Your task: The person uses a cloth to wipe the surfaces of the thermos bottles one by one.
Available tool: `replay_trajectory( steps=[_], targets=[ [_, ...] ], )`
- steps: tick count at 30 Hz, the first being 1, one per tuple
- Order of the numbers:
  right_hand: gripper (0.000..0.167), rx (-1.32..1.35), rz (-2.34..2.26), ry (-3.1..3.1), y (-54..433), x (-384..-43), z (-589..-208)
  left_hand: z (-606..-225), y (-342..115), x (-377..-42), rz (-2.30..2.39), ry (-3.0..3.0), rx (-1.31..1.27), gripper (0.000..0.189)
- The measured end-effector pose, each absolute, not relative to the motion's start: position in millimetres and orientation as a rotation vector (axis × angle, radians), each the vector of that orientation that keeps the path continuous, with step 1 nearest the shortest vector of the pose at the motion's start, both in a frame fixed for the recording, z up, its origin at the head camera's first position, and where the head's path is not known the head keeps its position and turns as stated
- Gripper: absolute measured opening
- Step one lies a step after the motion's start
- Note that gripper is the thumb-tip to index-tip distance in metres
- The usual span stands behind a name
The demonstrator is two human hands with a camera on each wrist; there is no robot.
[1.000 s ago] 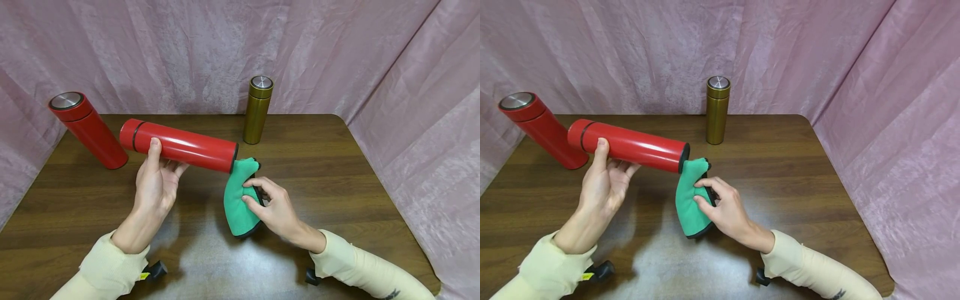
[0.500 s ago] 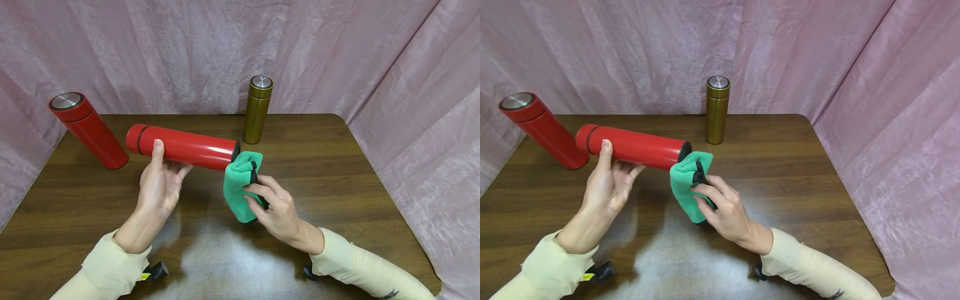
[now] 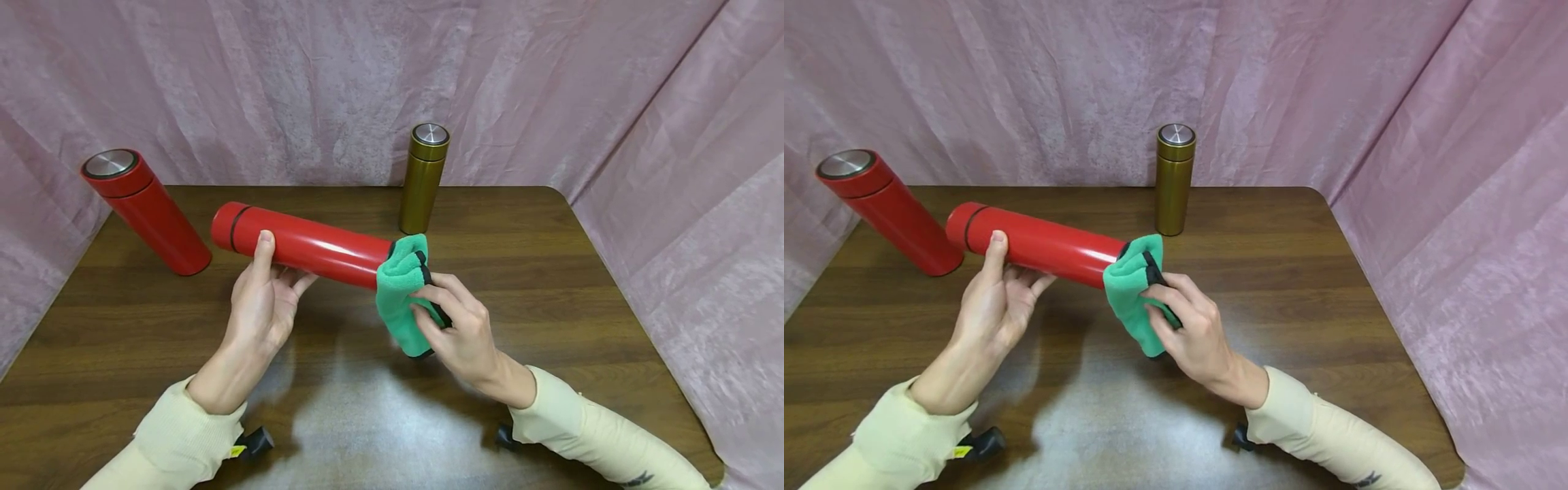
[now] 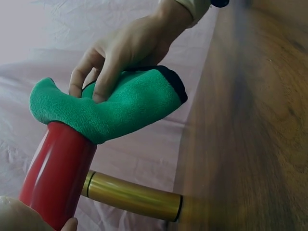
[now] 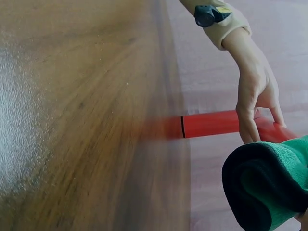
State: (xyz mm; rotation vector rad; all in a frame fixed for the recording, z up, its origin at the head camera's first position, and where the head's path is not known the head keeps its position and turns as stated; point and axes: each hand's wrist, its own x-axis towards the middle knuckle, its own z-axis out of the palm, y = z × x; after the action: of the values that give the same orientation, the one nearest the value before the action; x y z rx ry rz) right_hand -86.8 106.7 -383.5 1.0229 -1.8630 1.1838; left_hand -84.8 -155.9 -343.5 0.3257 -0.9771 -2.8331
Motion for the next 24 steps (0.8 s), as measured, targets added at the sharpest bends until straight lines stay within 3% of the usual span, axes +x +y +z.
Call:
replay_trajectory(
  steps=[5, 24],
  targets=[
    [0.023, 0.927, 1.21, -1.95, 111.1, -90.8, -383.4, -348.0, -155.8, -85.5, -2.809, -1.05, 0.339, 0.04],
    [0.023, 0.82, 1.172, -2.198, 124.0, -107.3, -387.1, -357.2, -162.5, -90.0, -2.8, -1.229, 0.289, 0.038]
  ],
)
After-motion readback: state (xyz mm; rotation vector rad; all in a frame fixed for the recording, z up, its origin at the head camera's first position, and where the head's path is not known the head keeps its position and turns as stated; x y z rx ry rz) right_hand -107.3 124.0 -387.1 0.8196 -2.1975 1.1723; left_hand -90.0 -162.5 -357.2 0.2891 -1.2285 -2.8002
